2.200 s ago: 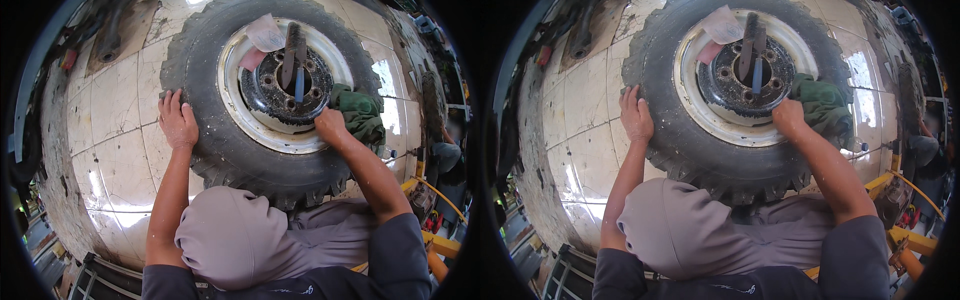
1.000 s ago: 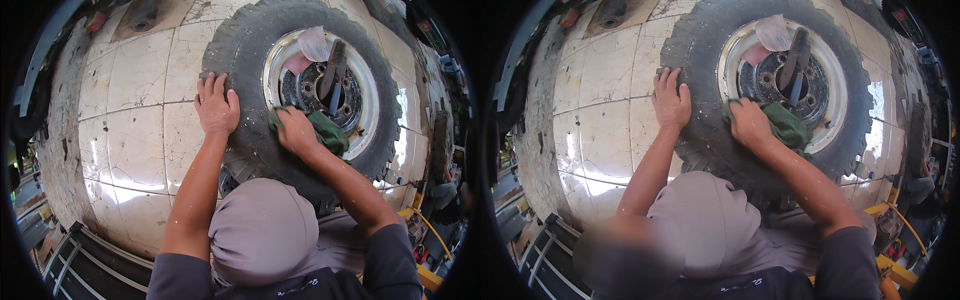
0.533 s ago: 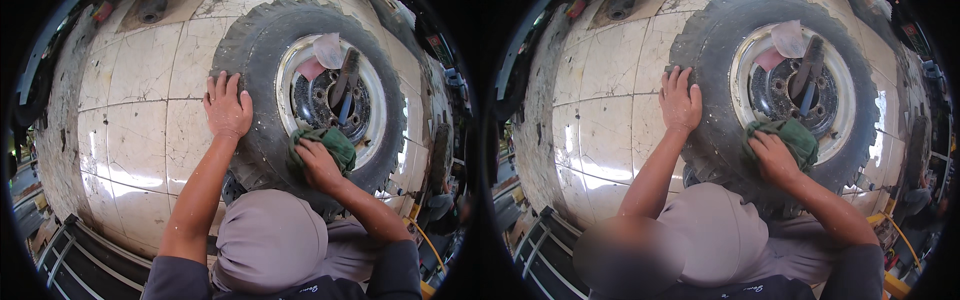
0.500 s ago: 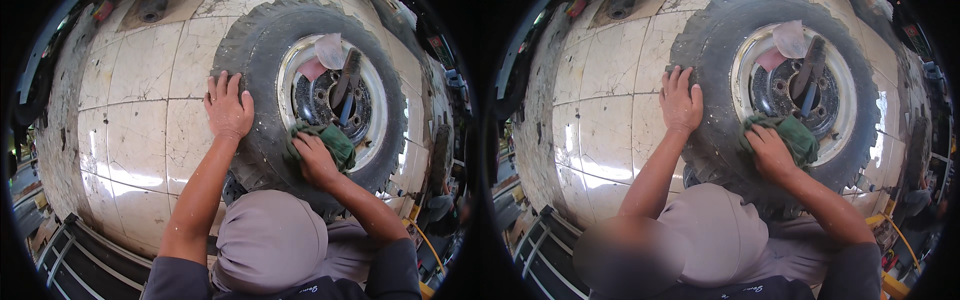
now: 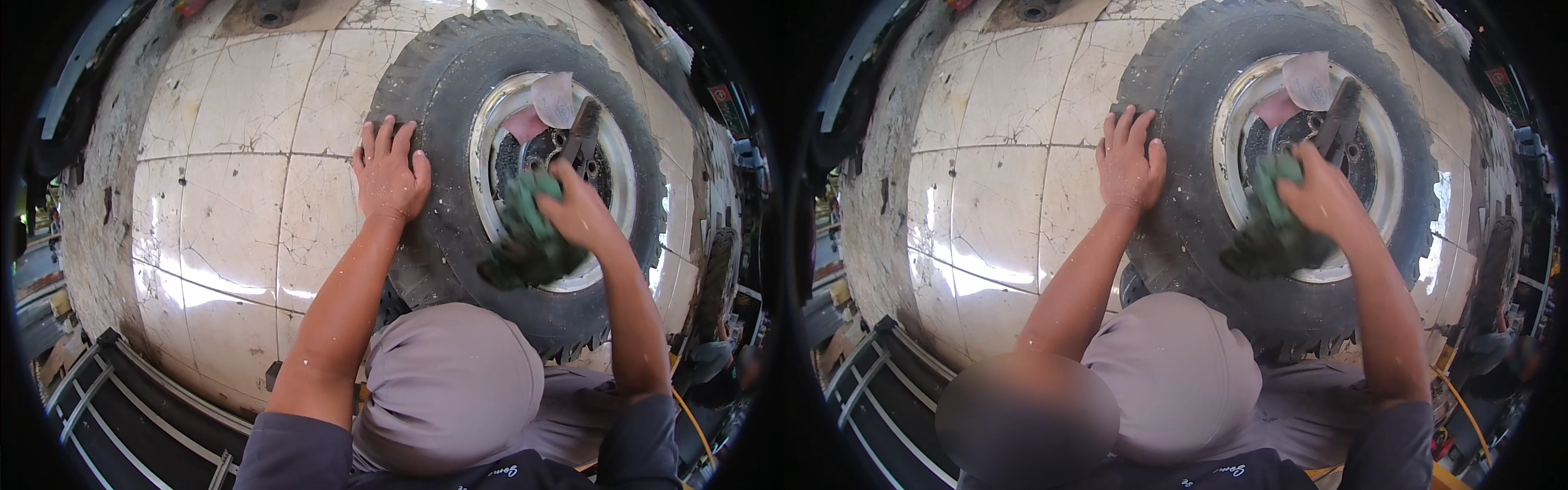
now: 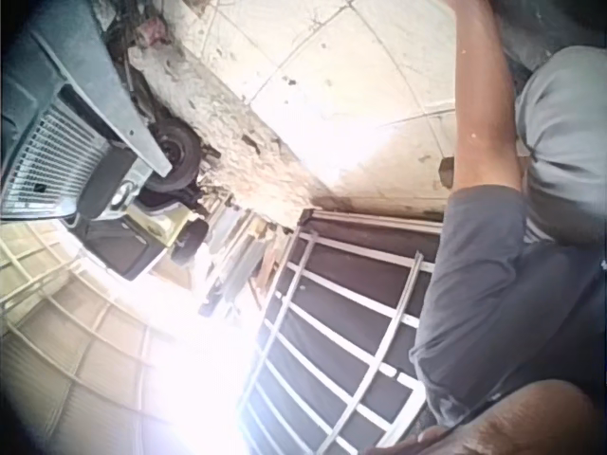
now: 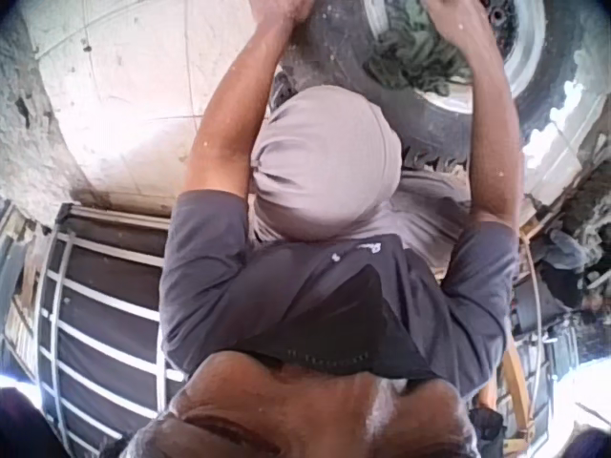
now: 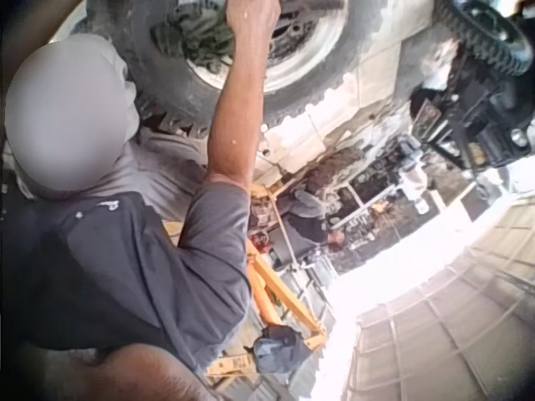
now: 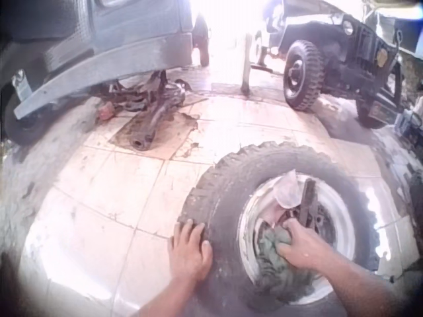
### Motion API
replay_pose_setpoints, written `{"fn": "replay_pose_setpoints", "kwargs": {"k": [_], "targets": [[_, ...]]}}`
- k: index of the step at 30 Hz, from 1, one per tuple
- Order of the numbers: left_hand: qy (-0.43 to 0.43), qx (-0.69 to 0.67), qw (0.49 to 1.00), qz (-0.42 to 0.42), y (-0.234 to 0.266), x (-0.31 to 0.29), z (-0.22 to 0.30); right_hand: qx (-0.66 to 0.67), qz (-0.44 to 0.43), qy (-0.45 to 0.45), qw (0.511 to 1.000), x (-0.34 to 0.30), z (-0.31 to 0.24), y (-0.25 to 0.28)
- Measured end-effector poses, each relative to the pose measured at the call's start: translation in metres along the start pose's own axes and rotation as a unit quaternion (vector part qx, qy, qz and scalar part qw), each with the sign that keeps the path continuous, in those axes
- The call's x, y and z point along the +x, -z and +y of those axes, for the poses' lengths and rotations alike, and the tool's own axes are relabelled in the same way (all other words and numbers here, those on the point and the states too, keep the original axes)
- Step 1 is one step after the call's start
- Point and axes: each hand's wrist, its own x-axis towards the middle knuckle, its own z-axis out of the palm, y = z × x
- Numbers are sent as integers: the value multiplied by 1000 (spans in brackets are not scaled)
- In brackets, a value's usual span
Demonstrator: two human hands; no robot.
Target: The person sits on the floor and uses a scraper tool to remove dirt and debris from the rim of a large vehicle tire. They periodically wipe the rim with a green cloth to clear away loosened grime.
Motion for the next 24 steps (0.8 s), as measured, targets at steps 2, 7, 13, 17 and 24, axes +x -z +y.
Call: {"fn": "replay_pose_setpoints", "kwargs": {"k": [2,7,13,17,24], "targets": [[-5,-3,1000,-2,-4,1,4,-142,-141,-66,977,-47,-1,18],[-30,-11,999,13,-9,3,7,-347,-74,48,934,-106,74,-27],[-20,2,1000,14,-10,3,9,-348,-65,218,909,-80,88,-63],[-15,-3,1000,4,-10,2,11,-300,-67,172,936,-63,81,-98],[-13,8,1000,4,-10,-1,7,-125,35,46,990,-22,35,-125]]}}
